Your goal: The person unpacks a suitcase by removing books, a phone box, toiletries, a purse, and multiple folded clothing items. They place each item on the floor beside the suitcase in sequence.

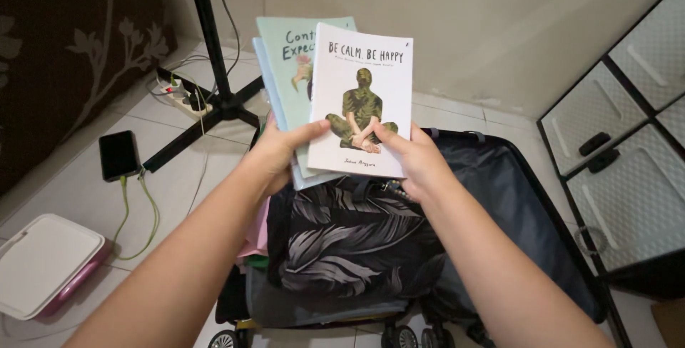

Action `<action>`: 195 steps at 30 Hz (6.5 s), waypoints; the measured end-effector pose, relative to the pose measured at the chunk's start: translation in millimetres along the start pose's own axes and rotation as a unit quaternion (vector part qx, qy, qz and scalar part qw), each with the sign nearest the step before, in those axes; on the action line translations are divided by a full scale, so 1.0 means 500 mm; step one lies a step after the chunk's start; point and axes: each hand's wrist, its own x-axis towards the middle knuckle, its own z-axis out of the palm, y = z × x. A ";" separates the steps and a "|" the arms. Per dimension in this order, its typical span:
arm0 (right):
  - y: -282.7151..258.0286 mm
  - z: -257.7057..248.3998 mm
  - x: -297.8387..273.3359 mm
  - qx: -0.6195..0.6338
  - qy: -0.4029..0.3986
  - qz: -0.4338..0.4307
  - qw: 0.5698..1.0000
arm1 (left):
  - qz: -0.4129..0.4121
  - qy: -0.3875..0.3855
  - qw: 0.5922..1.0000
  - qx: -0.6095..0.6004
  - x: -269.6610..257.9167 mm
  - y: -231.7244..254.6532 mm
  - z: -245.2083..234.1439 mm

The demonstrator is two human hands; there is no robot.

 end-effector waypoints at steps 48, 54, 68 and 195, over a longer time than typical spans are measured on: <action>-0.009 0.170 -0.002 -0.052 -0.134 -0.110 0.983 | -0.026 0.032 0.996 0.077 -0.015 0.132 -0.114; 0.008 0.307 0.033 -0.139 -0.188 -0.027 0.972 | -0.119 0.019 0.991 0.064 -0.054 0.204 -0.241; 0.339 0.588 0.023 -0.071 -0.196 0.256 0.944 | -0.234 0.204 0.950 0.040 -0.270 0.143 -0.655; 0.221 -0.126 0.417 -0.185 -0.064 0.207 0.959 | -0.088 0.191 0.789 0.577 0.359 -0.299 -0.229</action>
